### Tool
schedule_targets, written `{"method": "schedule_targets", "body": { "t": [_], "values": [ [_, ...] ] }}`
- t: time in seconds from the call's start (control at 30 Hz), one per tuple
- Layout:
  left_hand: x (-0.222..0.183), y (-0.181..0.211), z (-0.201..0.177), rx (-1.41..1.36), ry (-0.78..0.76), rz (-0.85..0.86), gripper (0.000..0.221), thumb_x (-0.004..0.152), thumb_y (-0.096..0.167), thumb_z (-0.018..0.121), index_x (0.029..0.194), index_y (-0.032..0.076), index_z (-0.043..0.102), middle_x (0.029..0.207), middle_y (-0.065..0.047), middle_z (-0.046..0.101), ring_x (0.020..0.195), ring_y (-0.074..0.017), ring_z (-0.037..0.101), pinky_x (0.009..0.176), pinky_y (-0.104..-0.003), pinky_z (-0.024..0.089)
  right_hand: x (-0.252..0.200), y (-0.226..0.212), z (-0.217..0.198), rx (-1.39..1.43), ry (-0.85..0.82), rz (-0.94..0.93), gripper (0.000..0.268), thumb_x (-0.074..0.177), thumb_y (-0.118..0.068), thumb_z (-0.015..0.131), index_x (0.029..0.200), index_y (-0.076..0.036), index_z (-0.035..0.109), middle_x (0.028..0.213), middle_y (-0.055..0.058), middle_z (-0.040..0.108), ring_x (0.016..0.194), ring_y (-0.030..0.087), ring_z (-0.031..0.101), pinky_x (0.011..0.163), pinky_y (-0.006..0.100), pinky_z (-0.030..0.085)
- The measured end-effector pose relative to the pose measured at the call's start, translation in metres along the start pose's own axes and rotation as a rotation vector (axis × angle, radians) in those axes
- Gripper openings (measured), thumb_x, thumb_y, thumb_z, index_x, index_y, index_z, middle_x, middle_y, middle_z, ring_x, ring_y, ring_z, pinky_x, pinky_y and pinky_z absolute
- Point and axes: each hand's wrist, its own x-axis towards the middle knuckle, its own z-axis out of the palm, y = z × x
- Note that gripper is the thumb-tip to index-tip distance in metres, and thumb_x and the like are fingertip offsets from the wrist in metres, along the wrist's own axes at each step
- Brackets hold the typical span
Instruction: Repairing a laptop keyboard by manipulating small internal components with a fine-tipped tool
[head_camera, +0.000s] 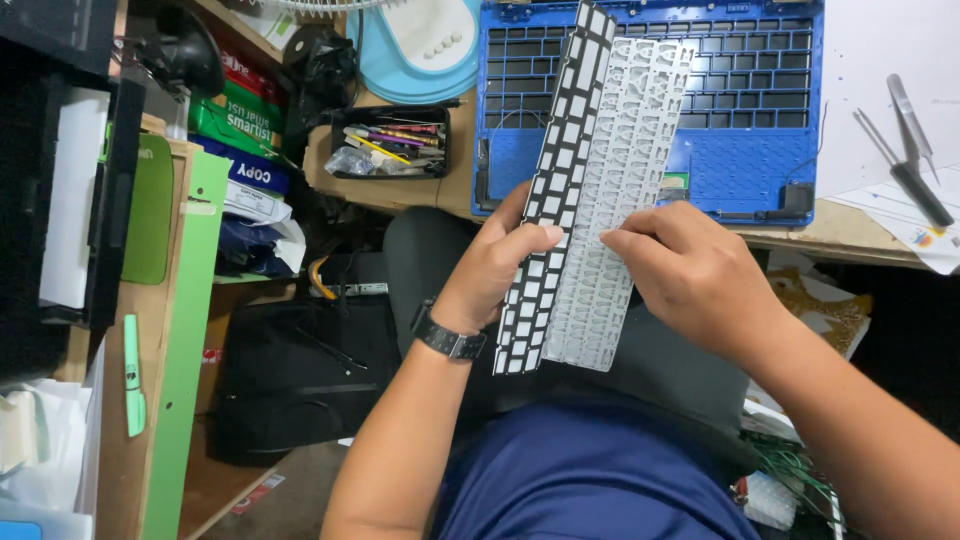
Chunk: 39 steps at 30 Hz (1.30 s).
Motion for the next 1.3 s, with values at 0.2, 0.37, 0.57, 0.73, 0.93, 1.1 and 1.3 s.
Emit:
{"method": "schedule_targets", "body": {
  "t": [0.2,0.37,0.57,0.73,0.93,1.1,1.3],
  "values": [
    [0.000,-0.009,-0.002,-0.007,-0.006,0.028,0.058,0.100,0.011,0.078,0.157,0.008,0.068,0.120,-0.008,0.073,0.112,-0.0200,0.074,0.099,-0.043,0.068,-0.001,-0.005,0.002,0.017,0.033,0.046,0.012,0.111,0.001,0.077,0.116,-0.009,0.081,0.111,0.005,0.074,0.099,0.029,0.077,0.078,0.040,0.066],
    [0.000,-0.008,0.001,-0.039,-0.030,0.054,0.060,0.100,0.011,0.079,0.158,0.008,0.067,0.120,-0.008,0.074,0.112,-0.0194,0.075,0.098,-0.042,0.068,0.004,-0.012,-0.006,0.153,0.087,0.185,0.019,0.108,0.003,0.079,0.122,-0.008,0.086,0.109,0.008,0.076,0.092,0.030,0.075,0.075,0.043,0.066],
    [-0.004,0.005,0.010,-0.050,-0.004,0.016,0.063,0.098,0.016,0.077,0.159,0.009,0.066,0.128,-0.008,0.076,0.113,-0.0204,0.075,0.098,-0.040,0.064,-0.001,-0.012,-0.015,0.587,0.189,0.645,0.033,0.111,-0.004,0.079,0.144,-0.008,0.078,0.115,0.002,0.070,0.093,0.013,0.064,0.078,0.029,0.054],
    [-0.001,0.009,0.011,-0.066,0.045,-0.054,0.059,0.097,0.017,0.074,0.155,0.013,0.069,0.130,-0.005,0.078,0.111,-0.0203,0.072,0.097,-0.037,0.059,-0.006,-0.010,-0.004,1.063,0.368,0.982,0.036,0.117,-0.021,0.070,0.150,-0.008,0.068,0.099,-0.005,0.057,0.076,0.006,0.046,0.061,0.021,0.033],
    [0.020,-0.019,-0.002,-0.263,0.020,0.078,0.060,0.099,0.009,0.080,0.158,0.007,0.067,0.115,-0.016,0.079,0.099,-0.0293,0.086,0.080,-0.047,0.075,-0.018,-0.002,0.021,1.077,0.446,0.988,0.028,0.122,-0.018,0.066,0.145,-0.003,0.072,0.103,0.005,0.073,0.082,0.001,0.068,0.049,0.009,0.049],
    [0.022,-0.001,0.008,-0.249,0.049,0.096,0.059,0.097,0.013,0.083,0.154,0.008,0.069,0.112,-0.018,0.080,0.098,-0.0293,0.085,0.079,-0.049,0.076,0.002,-0.022,0.008,1.082,0.352,1.017,0.030,0.120,-0.018,0.069,0.144,-0.002,0.076,0.096,0.006,0.073,0.077,0.003,0.069,0.045,0.018,0.058],
    [0.024,0.008,0.033,-0.169,0.067,0.150,0.068,0.093,0.021,0.092,0.153,0.003,0.066,0.112,-0.018,0.078,0.100,-0.0267,0.081,0.082,-0.049,0.074,0.017,-0.026,0.000,0.995,0.328,0.924,0.030,0.115,-0.009,0.075,0.144,-0.001,0.078,0.093,0.008,0.074,0.097,0.006,0.065,0.069,0.031,0.065]
  ]
}}
